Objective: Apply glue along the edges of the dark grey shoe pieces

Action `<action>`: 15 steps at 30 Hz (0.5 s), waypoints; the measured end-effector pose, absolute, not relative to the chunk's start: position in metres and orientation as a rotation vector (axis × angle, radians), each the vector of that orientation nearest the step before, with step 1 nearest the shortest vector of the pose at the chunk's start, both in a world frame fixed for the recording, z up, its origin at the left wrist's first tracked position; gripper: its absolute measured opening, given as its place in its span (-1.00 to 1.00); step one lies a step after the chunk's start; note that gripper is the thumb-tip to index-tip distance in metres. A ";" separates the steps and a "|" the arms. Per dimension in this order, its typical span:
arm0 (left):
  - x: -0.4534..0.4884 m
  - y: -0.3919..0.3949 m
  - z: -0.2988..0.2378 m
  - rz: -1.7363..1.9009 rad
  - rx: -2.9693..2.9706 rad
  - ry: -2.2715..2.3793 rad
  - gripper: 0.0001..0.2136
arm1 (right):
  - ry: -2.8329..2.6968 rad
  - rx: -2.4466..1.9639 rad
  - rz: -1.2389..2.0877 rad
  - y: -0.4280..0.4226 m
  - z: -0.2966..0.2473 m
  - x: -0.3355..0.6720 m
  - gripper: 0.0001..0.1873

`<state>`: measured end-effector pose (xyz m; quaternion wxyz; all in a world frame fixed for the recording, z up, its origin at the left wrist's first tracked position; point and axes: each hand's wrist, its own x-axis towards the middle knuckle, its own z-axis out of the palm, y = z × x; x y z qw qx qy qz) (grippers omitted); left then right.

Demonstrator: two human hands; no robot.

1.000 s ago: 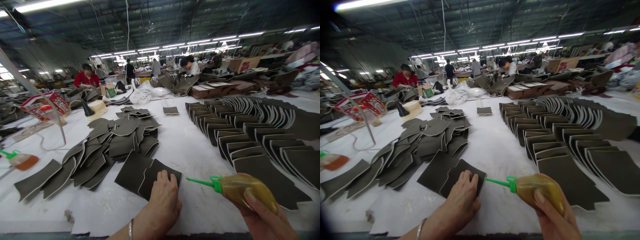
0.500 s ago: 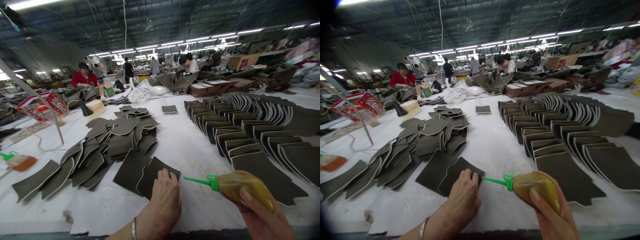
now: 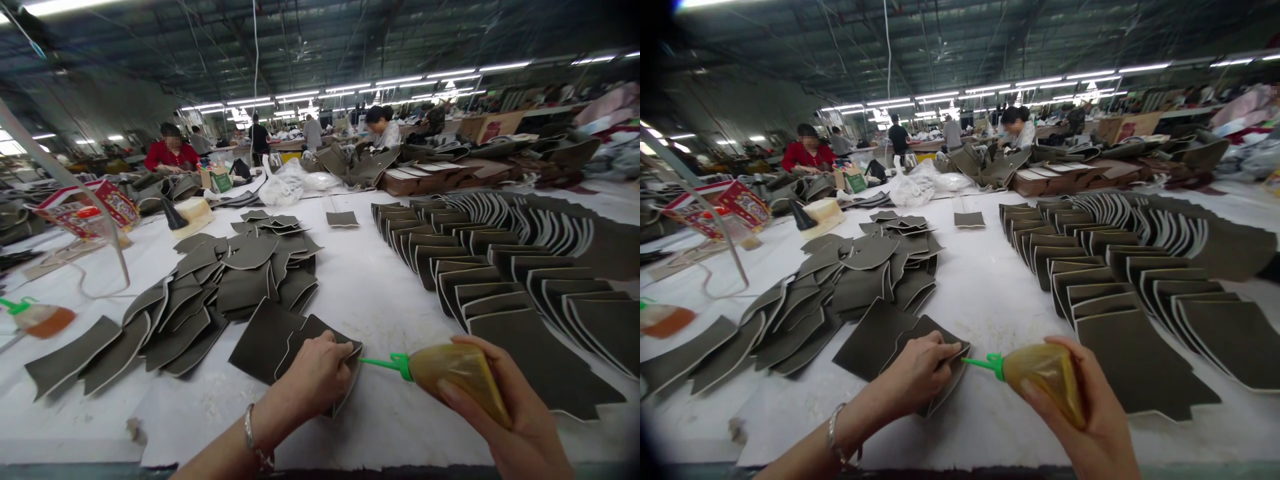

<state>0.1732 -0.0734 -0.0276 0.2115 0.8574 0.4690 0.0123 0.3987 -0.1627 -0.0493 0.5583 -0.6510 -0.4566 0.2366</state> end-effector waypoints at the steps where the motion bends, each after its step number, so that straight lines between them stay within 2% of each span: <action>1: 0.173 -0.074 -0.029 0.041 2.377 1.299 -0.67 | -1.143 -1.572 0.526 -0.162 -0.046 0.395 -0.43; 10: 0.175 -0.075 -0.025 0.037 2.375 1.288 -0.65 | -1.447 -1.611 0.256 -0.152 -0.040 0.391 -0.51; 15: 0.177 -0.075 -0.025 -0.007 2.403 1.285 -0.70 | -1.514 -1.624 0.308 -0.153 -0.041 0.395 -0.50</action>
